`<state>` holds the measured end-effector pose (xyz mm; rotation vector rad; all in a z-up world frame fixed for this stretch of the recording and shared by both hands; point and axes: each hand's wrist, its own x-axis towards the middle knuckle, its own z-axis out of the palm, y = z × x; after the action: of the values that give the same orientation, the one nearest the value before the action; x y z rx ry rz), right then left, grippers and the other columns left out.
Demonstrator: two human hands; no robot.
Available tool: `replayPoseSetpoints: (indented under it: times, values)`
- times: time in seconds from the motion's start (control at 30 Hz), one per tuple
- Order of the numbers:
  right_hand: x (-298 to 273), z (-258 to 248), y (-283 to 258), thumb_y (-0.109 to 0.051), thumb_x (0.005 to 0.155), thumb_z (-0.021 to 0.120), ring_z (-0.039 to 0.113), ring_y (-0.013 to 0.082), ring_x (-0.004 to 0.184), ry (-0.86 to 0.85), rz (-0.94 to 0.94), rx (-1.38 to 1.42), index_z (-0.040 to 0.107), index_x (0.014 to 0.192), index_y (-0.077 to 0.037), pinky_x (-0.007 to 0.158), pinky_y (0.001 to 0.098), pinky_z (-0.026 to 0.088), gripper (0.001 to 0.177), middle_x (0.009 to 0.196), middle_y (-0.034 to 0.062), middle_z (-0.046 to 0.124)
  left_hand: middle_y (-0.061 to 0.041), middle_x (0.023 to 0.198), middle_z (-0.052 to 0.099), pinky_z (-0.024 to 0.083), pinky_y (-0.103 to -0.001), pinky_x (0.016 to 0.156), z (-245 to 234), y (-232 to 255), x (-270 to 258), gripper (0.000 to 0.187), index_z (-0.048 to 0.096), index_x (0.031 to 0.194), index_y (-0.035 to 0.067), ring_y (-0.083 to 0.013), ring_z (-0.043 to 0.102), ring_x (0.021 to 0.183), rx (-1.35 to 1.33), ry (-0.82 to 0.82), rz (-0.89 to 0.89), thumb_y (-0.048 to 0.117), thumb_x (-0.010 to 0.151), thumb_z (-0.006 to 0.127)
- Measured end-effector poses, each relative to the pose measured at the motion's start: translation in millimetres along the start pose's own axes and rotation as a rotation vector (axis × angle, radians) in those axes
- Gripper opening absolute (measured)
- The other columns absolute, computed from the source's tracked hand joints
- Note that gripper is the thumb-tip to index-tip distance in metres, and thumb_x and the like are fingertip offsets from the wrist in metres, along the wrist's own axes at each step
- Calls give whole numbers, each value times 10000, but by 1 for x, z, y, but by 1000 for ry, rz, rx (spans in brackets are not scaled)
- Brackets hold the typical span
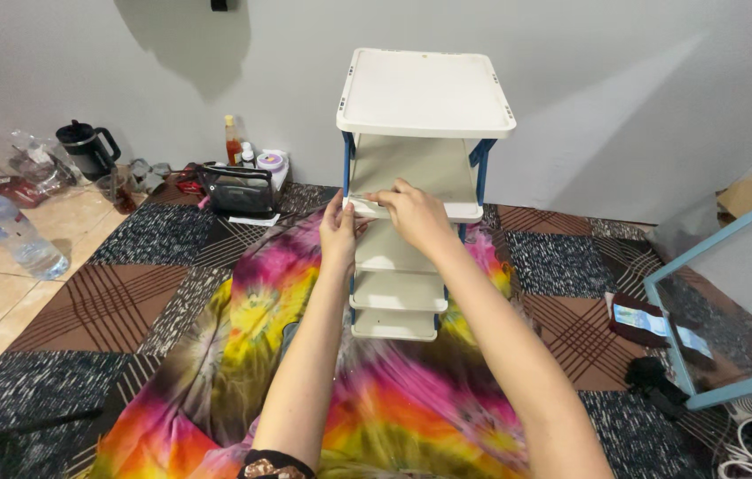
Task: The person uses a screwdriver to remove screws from a white and blue plastic shelving unit. They detach the top tray and then remove the blue X-shaped support pieces from between the shelves.
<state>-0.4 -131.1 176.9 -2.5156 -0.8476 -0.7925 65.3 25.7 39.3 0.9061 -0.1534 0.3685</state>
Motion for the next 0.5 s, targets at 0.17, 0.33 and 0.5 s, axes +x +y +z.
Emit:
replayPoseSetpoints:
  times: [0.17, 0.33, 0.5]
  values:
    - [1, -2, -4, -218, 990, 575, 699, 351, 907, -50, 31, -24, 767, 1152, -303, 769, 478, 559, 265, 1046, 89, 675, -124, 1101, 721, 579, -260, 736, 2, 2, -3, 523, 410, 1526, 51, -138, 706, 832, -2, -11, -7, 182, 1046, 572]
    - [3, 4, 0, -164, 959, 577, 704, 333, 916, -56, -4, -106, 764, 1172, -301, 754, 465, 563, 315, 1032, 88, 667, -131, 1068, 710, 586, -264, 746, 5, 5, -10, 537, 416, 1542, 54, -131, 716, 839, 12, -7, -27, 189, 1045, 569]
    - [2, 10, 3, -55, 823, 583, 711, 336, 924, 107, -171, -194, 770, 1166, -297, 734, 450, 575, 459, 1187, 154, 655, -118, 1094, 714, 579, -275, 750, 10, 3, -14, 537, 421, 1534, 31, -148, 715, 845, 19, 3, 20, 180, 1043, 580]
